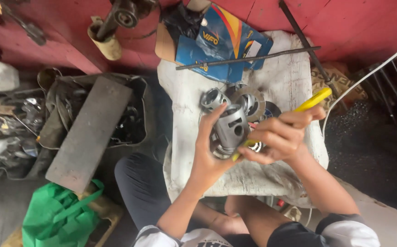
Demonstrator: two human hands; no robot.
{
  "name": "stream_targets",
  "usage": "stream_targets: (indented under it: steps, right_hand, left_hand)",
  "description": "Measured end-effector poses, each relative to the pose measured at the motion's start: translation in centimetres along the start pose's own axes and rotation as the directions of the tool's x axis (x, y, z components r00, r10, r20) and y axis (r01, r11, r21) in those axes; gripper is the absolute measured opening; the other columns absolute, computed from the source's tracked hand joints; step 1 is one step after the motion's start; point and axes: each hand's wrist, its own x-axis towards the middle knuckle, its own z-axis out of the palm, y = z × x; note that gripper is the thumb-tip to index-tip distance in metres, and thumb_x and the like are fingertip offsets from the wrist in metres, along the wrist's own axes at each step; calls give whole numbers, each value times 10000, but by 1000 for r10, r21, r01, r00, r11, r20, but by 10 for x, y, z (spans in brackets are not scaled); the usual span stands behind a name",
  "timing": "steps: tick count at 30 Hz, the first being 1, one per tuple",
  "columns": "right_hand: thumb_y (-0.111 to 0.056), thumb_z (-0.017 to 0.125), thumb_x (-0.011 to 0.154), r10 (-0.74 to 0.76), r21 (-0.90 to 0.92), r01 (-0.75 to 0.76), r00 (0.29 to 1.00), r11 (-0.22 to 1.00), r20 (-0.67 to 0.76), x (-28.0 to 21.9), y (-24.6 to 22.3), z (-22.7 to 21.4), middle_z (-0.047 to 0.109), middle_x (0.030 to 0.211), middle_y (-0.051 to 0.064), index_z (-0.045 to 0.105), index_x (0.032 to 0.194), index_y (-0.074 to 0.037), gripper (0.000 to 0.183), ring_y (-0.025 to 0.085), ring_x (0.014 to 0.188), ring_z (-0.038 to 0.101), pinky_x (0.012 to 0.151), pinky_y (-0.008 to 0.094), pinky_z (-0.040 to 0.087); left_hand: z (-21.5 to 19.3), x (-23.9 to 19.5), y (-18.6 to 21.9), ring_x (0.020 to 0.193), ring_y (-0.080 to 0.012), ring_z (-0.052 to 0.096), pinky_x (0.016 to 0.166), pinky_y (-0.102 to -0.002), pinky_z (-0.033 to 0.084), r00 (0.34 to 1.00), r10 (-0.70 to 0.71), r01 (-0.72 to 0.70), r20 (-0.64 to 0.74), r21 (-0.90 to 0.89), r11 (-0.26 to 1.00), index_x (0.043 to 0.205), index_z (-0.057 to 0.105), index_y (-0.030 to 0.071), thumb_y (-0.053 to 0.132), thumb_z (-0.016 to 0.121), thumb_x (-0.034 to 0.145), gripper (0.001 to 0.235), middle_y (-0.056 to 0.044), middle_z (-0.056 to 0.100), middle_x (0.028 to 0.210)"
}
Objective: Scrubbing a motorcycle piston with a small brush to remove carbon deposits and dirt.
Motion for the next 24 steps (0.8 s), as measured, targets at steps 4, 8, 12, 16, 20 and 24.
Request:
stream_targets:
  steps: [4, 8, 12, 16, 20, 24]
  right_hand:
    - [-488, 738, 861, -204, 58, 202, 978, 978, 37, 24, -4, 4, 612, 679, -39, 637, 764, -246, 280, 185, 567, 397, 571, 322, 313]
    - [-416, 675, 883, -11, 83, 13, 1000, 996, -15, 34, -3, 2, 548, 681, -32, 621, 658, -208, 311, 219, 731, 320, 904, 277, 338]
    - [-490, 619, 910, -7, 62, 11, 998, 998, -65, 4, -6, 9, 552, 617, -25, 600, 584, -214, 428, 244, 742, 369, 1272, 355, 2]
    - [-364, 688, 821, -34, 111, 32, 999, 993, 24, 19, -14, 10, 559, 649, -56, 616, 617, -249, 246, 168, 561, 340, 708, 296, 408]
    - [-365, 699, 863, 18, 176, -20, 1000, 984, 15, 37, -9, 11, 556, 634, -32, 631, 634, -215, 283, 182, 544, 318, 645, 309, 406]
    - [-359, 703, 858, 2, 166, -2, 1000, 986, 0, 40, -9, 10, 552, 631, -28, 626, 633, -208, 281, 184, 547, 325, 657, 307, 403]
  left_hand:
    - [2, 1, -8, 1211, -340, 588, 936, -560, 584, 1000, -15, 15, -11, 3, 1000, 1523, 468, 154, -19, 891, 631, 1002, -142, 525, 1317]
    - [6, -1, -2, 1176, -321, 618, 955, -529, 600, 998, -57, 55, -19, -88, 995, 1516, 439, 114, 39, 906, 655, 983, -151, 565, 1289]
    - [12, -3, -13, 1171, -324, 626, 962, -521, 593, 999, -42, 40, -19, -87, 995, 1512, 417, 107, 43, 915, 635, 1010, -175, 600, 1261]
    - [3, -3, -25, 1074, -242, 645, 961, -436, 553, 997, 58, -62, -60, -67, 996, 1458, 434, 69, -7, 921, 619, 973, -181, 641, 1164]
    - [5, -4, -27, 1012, -233, 655, 893, -459, 579, 988, 84, -77, -127, 52, 996, 1423, 463, 71, 39, 935, 604, 947, -150, 591, 1171]
    - [10, -7, -47, 991, -127, 534, 834, -276, 544, 989, 83, -92, -122, -70, 993, 1463, 462, 121, -97, 831, 630, 936, -63, 441, 1117]
